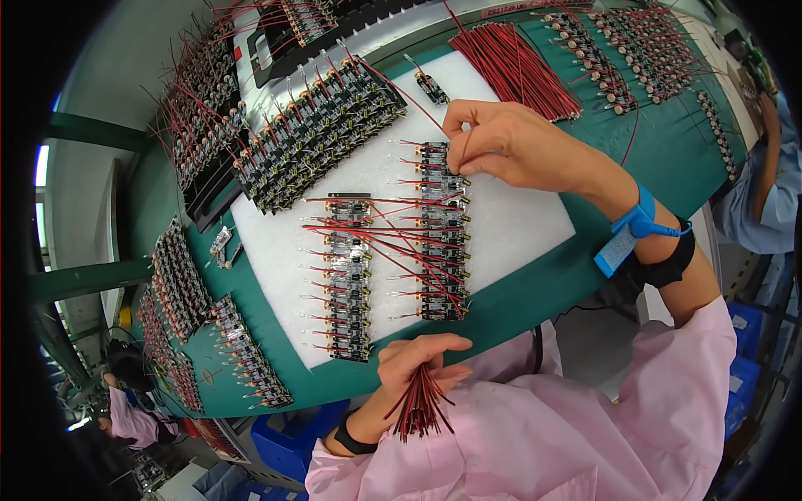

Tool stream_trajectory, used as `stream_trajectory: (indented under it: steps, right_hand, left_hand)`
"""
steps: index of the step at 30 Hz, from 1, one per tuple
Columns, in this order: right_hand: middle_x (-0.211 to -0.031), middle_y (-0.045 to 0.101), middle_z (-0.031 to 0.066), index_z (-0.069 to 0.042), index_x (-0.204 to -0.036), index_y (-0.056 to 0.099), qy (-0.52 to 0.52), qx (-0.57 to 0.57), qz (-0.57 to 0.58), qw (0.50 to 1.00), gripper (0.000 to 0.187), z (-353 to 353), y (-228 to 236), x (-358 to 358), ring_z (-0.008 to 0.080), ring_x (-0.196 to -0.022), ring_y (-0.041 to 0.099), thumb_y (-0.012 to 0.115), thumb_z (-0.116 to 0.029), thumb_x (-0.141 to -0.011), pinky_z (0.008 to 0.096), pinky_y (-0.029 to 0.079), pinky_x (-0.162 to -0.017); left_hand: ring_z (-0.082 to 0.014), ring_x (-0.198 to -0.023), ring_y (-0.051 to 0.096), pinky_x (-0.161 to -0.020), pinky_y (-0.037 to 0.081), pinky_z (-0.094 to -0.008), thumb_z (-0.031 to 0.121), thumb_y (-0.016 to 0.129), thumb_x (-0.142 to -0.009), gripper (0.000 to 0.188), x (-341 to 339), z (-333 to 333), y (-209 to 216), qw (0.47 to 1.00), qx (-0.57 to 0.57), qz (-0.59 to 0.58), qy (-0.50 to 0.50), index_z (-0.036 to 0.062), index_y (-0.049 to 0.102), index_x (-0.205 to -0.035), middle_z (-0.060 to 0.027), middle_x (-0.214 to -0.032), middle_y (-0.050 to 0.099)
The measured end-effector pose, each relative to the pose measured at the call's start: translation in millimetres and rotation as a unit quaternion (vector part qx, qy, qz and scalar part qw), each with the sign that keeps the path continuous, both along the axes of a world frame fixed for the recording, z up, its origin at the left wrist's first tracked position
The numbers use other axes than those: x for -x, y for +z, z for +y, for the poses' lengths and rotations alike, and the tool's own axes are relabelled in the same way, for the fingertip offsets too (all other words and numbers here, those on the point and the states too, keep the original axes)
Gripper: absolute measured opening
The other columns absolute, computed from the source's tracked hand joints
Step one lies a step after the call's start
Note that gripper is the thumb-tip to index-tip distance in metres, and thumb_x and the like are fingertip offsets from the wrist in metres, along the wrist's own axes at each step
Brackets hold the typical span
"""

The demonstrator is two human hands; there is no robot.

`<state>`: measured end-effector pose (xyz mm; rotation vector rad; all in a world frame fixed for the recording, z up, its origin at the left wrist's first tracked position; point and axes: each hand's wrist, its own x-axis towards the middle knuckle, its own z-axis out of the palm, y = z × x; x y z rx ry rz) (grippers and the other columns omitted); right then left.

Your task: The person picks up a circuit board and a bundle of wires, then inserts the wires one at a time into the board. After filling the board, the person places it onto the table and picks up another circuit board to repeat the process.

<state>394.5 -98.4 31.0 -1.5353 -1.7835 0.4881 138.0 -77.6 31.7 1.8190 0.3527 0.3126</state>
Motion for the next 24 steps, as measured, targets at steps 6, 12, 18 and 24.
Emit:
stream_trajectory:
  steps: [6,12,18,24]
  right_hand:
    - [-0.075,0.046,0.0048,-0.003,-0.070,0.054,-0.025,-0.014,-0.072,0.997,0.009,-3.2,3.4,4.5,0.0206,-0.065,0.049,0.060,-0.004,-0.063,0.0290,0.039,-0.056]
    - [-0.075,0.047,0.0056,-0.004,-0.075,0.053,-0.031,-0.016,-0.035,0.999,0.013,-1.9,-0.5,5.5,0.0217,-0.067,0.049,0.059,-0.005,-0.064,0.0296,0.039,-0.056]
    - [-0.070,0.046,0.0067,-0.003,-0.071,0.049,-0.042,0.021,-0.020,0.999,0.010,0.9,3.3,6.7,0.0219,-0.066,0.048,0.056,-0.006,-0.066,0.0307,0.037,-0.054]
    - [-0.068,0.046,0.0069,-0.002,-0.067,0.046,-0.055,0.023,-0.036,0.998,0.011,2.5,3.2,9.6,0.0218,-0.063,0.046,0.057,-0.007,-0.066,0.0312,0.036,-0.053]
  left_hand:
    - [-0.0062,-0.038,0.033,-0.038,0.027,-0.0182,0.003,0.067,-0.057,0.029,1.1,1.0,-5.0,1.000,0.016,-0.018,-0.007,0.0022,0.057,-0.084,0.0005,-0.046,0.041]
    - [-0.0061,-0.038,0.032,-0.037,0.026,-0.0181,0.009,0.070,-0.057,0.031,1.1,-0.4,-4.1,1.000,0.015,-0.027,-0.003,0.0009,0.058,-0.084,0.0001,-0.049,0.043]
    - [-0.0058,-0.038,0.033,-0.036,0.026,-0.0186,0.009,0.071,-0.057,0.030,1.6,-2.1,-5.8,0.999,0.010,-0.030,0.005,0.0013,0.058,-0.083,-0.0004,-0.050,0.046]
    - [-0.0049,-0.038,0.033,-0.038,0.025,-0.0177,-0.001,0.067,-0.055,0.031,1.1,-2.0,-2.0,1.000,0.010,-0.027,0.004,0.0043,0.056,-0.083,0.0020,-0.043,0.039]
